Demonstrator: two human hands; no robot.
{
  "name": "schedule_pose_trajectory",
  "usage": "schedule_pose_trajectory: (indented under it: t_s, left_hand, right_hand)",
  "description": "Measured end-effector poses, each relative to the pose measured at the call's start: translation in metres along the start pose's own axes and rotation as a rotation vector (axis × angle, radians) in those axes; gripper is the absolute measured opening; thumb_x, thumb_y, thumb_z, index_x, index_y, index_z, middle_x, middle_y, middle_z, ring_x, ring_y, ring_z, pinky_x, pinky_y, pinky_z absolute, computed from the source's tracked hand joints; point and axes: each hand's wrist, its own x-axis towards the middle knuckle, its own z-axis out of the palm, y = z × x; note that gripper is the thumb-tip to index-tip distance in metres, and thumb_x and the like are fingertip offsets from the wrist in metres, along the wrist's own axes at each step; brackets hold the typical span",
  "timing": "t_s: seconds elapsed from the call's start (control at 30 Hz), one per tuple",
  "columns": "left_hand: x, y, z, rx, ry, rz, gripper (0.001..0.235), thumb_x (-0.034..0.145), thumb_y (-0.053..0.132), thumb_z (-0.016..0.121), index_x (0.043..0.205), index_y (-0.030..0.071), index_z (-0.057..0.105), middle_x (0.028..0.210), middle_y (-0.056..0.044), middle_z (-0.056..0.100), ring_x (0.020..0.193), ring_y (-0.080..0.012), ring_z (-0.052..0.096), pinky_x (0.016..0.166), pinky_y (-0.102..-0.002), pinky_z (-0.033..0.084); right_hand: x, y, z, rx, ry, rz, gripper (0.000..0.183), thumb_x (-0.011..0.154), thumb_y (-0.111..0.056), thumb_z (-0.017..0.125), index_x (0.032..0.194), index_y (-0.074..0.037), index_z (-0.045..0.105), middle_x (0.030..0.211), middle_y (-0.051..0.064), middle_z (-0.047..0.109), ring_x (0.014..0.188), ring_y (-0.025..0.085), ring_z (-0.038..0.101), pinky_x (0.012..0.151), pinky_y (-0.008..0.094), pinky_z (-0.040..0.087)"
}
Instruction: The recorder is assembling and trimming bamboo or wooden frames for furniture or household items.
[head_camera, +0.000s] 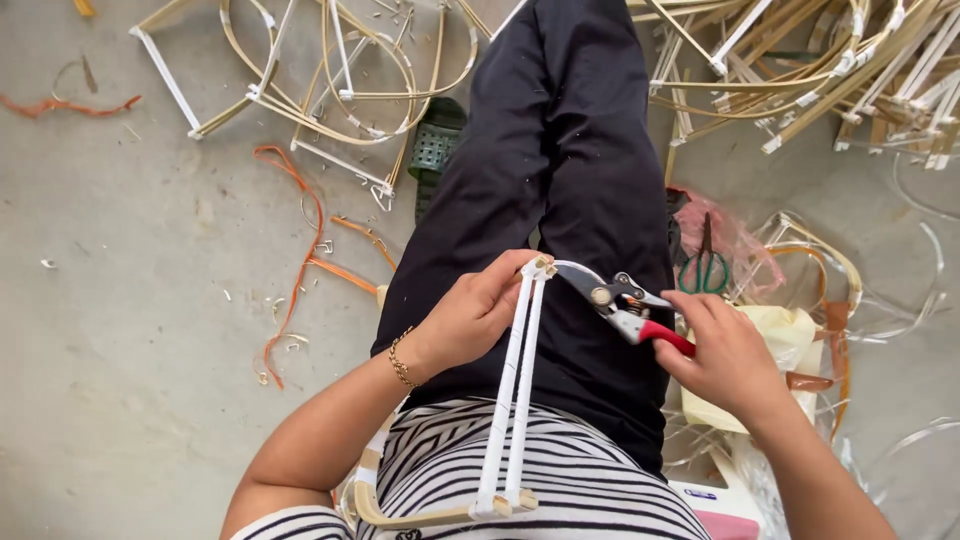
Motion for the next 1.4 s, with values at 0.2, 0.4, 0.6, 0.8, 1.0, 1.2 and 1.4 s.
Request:
schedule_pose_trajectory:
  t_s: [0.2, 0.4, 0.6, 0.8, 1.0, 1.2, 1.4]
  left_hand:
    - [-0.008, 0.014, -0.004, -0.108, -0.104, -0.022, 0.037, 0.109, 0.016, 0.049, 0.146, 0.012, 0.049, 0.088, -0.004, 0.071, 0.073, -0.0137, 0.066, 0.071, -0.029, 0.055]
    - [-0.014, 0.016, -0.002, -0.089, -0.242, -0.129, 0.032, 0.106, 0.016, 0.047, 0.137, 0.011, 0.053, 0.073, -0.004, 0.065, 0.063, -0.0144, 0.062, 0.063, -0.031, 0.053]
    - [-0.014, 0.020, 0.001, -0.023, -0.235, -0.142, 0.025, 0.105, 0.018, 0.049, 0.128, 0.010, 0.056, 0.068, -0.004, 0.064, 0.061, -0.0154, 0.063, 0.063, -0.031, 0.052]
    - [-0.010, 0.011, 0.009, 0.021, -0.238, -0.211, 0.025, 0.104, 0.021, 0.053, 0.127, 0.011, 0.059, 0.070, -0.007, 0.065, 0.062, -0.0168, 0.064, 0.063, -0.032, 0.053]
    - [-0.009, -0.019, 0.013, -0.015, -0.181, -0.147, 0.023, 0.103, 0.018, 0.055, 0.124, 0.009, 0.060, 0.080, -0.006, 0.070, 0.068, -0.0152, 0.066, 0.068, -0.031, 0.053]
    - [-0.009, -0.028, 0.011, -0.012, -0.177, -0.224, 0.022, 0.104, 0.016, 0.054, 0.124, 0.010, 0.061, 0.075, -0.010, 0.066, 0.064, -0.0181, 0.058, 0.064, -0.033, 0.051]
    - [0.003, -0.025, -0.025, 0.168, 0.167, 0.065, 0.024, 0.105, 0.012, 0.055, 0.129, 0.010, 0.057, 0.095, -0.017, 0.070, 0.090, -0.0373, 0.066, 0.072, -0.042, 0.056]
  right_hand:
    - [-0.037, 0.025, 0.037, 0.928, -0.451, 0.292, 0.056, 0.082, -0.018, 0.079, 0.132, -0.006, 0.058, 0.106, 0.009, 0.067, 0.098, 0.023, 0.062, 0.084, 0.041, 0.052]
    - [-0.022, -0.037, -0.009, 0.912, -0.571, 0.140, 0.088, 0.076, -0.011, 0.077, 0.153, -0.013, 0.035, 0.146, 0.007, 0.055, 0.139, 0.018, 0.046, 0.114, 0.035, 0.032]
    - [-0.014, -0.057, -0.029, 0.734, -0.526, 0.035, 0.094, 0.073, -0.009, 0.077, 0.156, -0.013, 0.034, 0.150, 0.010, 0.046, 0.143, 0.020, 0.043, 0.117, 0.036, 0.029]
    - [-0.010, -0.058, -0.015, 0.777, -0.455, 0.032, 0.090, 0.073, -0.010, 0.076, 0.154, -0.012, 0.036, 0.139, 0.010, 0.057, 0.134, 0.022, 0.052, 0.113, 0.036, 0.034]
    - [0.000, -0.051, 0.016, 0.641, -0.326, 0.064, 0.064, 0.078, -0.016, 0.075, 0.138, -0.009, 0.054, 0.104, 0.007, 0.075, 0.098, 0.022, 0.074, 0.089, 0.035, 0.056]
    - [0.008, -0.038, 0.039, 0.470, -0.178, -0.034, 0.044, 0.081, -0.018, 0.075, 0.122, -0.009, 0.062, 0.095, 0.010, 0.074, 0.090, 0.027, 0.074, 0.079, 0.036, 0.057]
    - [0.022, -0.015, 0.058, 0.647, -0.168, -0.005, 0.042, 0.085, -0.019, 0.077, 0.122, -0.008, 0.059, 0.096, 0.009, 0.069, 0.088, 0.023, 0.068, 0.077, 0.035, 0.055]
